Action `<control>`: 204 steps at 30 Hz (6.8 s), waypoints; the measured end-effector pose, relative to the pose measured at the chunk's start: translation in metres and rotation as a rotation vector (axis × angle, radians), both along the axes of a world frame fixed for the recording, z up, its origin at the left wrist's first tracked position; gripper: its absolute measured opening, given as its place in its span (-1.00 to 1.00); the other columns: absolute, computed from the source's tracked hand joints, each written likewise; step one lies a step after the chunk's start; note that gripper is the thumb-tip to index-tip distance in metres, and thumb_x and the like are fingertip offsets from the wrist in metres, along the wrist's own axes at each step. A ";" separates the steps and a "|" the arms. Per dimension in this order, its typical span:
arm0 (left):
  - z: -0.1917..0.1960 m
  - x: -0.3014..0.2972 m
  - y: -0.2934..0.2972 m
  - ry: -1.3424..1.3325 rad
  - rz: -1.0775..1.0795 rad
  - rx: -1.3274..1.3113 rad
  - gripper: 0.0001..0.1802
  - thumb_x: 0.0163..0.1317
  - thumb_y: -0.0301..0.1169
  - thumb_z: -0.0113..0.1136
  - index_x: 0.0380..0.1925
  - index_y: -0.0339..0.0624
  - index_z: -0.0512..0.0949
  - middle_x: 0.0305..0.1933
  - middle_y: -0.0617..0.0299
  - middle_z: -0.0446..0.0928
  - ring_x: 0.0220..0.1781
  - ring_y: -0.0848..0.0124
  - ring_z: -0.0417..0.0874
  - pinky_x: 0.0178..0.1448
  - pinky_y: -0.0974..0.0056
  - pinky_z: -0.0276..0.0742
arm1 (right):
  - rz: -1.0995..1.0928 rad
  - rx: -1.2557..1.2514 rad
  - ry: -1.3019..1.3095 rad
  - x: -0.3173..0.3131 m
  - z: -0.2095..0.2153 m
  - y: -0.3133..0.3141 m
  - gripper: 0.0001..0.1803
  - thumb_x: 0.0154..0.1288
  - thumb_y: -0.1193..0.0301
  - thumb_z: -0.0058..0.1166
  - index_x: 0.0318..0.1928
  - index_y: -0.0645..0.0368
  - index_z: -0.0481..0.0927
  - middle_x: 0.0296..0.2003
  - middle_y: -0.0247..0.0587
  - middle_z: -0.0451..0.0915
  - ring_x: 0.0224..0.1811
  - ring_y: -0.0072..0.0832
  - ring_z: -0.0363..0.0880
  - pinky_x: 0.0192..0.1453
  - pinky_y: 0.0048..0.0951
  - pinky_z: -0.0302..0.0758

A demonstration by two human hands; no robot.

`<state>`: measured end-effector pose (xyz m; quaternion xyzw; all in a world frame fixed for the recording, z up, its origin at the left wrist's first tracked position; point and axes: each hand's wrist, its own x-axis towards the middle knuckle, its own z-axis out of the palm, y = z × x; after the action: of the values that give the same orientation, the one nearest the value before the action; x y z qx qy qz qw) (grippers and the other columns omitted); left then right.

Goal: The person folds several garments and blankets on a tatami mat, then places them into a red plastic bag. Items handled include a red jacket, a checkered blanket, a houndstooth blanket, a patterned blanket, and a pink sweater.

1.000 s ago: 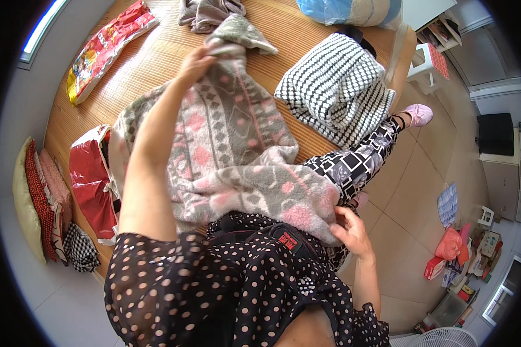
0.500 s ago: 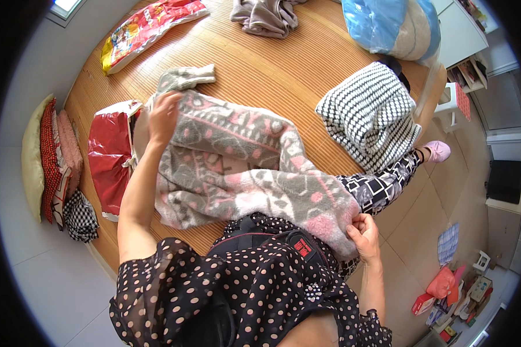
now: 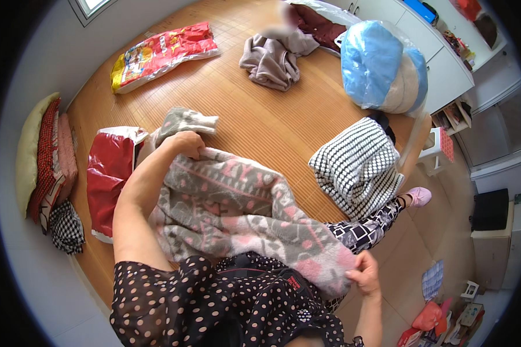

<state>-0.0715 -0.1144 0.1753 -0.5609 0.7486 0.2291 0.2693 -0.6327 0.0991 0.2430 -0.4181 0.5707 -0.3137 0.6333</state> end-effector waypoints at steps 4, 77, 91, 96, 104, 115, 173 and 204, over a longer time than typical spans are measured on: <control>0.008 0.042 -0.029 0.146 0.149 -0.451 -0.77 -0.06 -0.34 0.05 -0.40 0.05 0.65 -0.35 0.07 0.63 -0.28 0.09 0.64 -0.18 0.06 0.55 | 0.144 -0.414 0.454 -0.003 0.065 -0.082 -0.50 -0.21 0.49 0.21 -0.13 0.31 0.47 -0.18 -0.22 0.51 -0.10 -0.48 0.49 0.04 -0.42 0.46; -0.082 -0.127 0.078 2.119 1.728 0.216 -0.38 0.26 0.08 0.02 0.20 0.02 0.23 0.09 0.15 0.47 0.05 0.20 0.56 0.08 0.07 0.53 | 0.479 -1.196 1.279 0.072 -0.045 -0.123 -0.41 -0.09 0.70 0.07 0.04 0.01 0.52 0.19 -0.13 0.32 0.26 -0.27 0.25 0.38 -0.21 0.09; -0.073 -0.011 0.067 0.726 1.235 -1.088 -0.59 0.16 -0.44 0.15 0.04 -0.28 0.43 -0.06 0.03 0.54 -0.04 0.31 0.57 0.07 0.28 0.50 | 0.178 -0.770 0.905 0.036 -0.036 -0.117 -0.43 -0.13 0.71 -0.14 -0.01 0.12 0.55 -0.31 -0.03 0.51 -0.26 -0.07 0.51 -0.13 -0.24 0.45; -0.130 0.077 0.048 0.362 1.471 -1.096 -0.29 -0.07 -0.28 0.28 0.14 -0.33 0.37 -0.04 -0.03 0.53 0.01 0.26 0.56 0.15 0.25 0.42 | 0.166 -0.744 0.822 0.038 -0.040 -0.119 -0.44 -0.13 0.70 -0.10 0.00 0.16 0.54 -0.21 -0.02 0.58 -0.12 -0.10 0.56 -0.02 -0.28 0.46; -0.149 0.101 0.037 1.363 1.835 -0.938 -0.49 -0.05 -0.50 0.20 0.00 -0.37 0.46 -0.09 0.05 0.56 -0.05 0.29 0.58 0.12 0.26 0.45 | 0.193 -0.653 0.775 0.031 -0.049 -0.116 -0.42 -0.13 0.68 -0.10 0.05 0.20 0.50 -0.06 0.03 0.57 0.02 -0.09 0.53 0.13 -0.27 0.42; 0.033 -0.076 0.021 1.158 0.588 -0.851 -0.74 0.09 -0.48 0.11 -0.17 -0.17 0.52 -0.37 0.32 0.55 -0.46 0.47 0.52 -0.39 0.37 0.47 | 0.168 -0.651 0.778 0.032 -0.051 -0.118 -0.49 0.01 0.63 -0.02 0.07 0.16 0.49 -0.05 -0.03 0.58 0.03 -0.20 0.56 0.11 -0.36 0.44; -0.077 -0.009 -0.177 0.353 0.530 -0.922 -0.53 0.20 -0.48 -0.05 0.14 0.08 0.44 0.35 0.19 0.26 0.15 0.07 0.49 0.14 0.12 0.47 | -0.155 -0.181 0.349 0.133 -0.116 -0.364 -0.34 0.09 0.34 0.26 0.14 0.47 0.36 -0.04 0.09 0.55 -0.08 -0.35 0.57 0.00 -0.45 0.50; 0.063 0.073 0.237 0.360 0.516 -0.888 -0.63 0.06 -0.66 0.03 -0.08 -0.25 0.52 -0.06 0.00 0.48 -0.03 0.18 0.56 0.02 0.22 0.51 | 1.423 -0.327 -0.330 0.216 -0.014 -0.120 -0.72 0.01 0.49 0.14 -0.19 0.22 0.55 -0.18 -0.21 0.60 -0.12 -0.38 0.55 0.04 -0.38 0.47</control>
<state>0.0017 0.1227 0.2378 -0.7382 0.6457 0.0420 -0.1908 -0.4171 -0.0208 0.2293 -0.7226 0.0061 0.0324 0.6905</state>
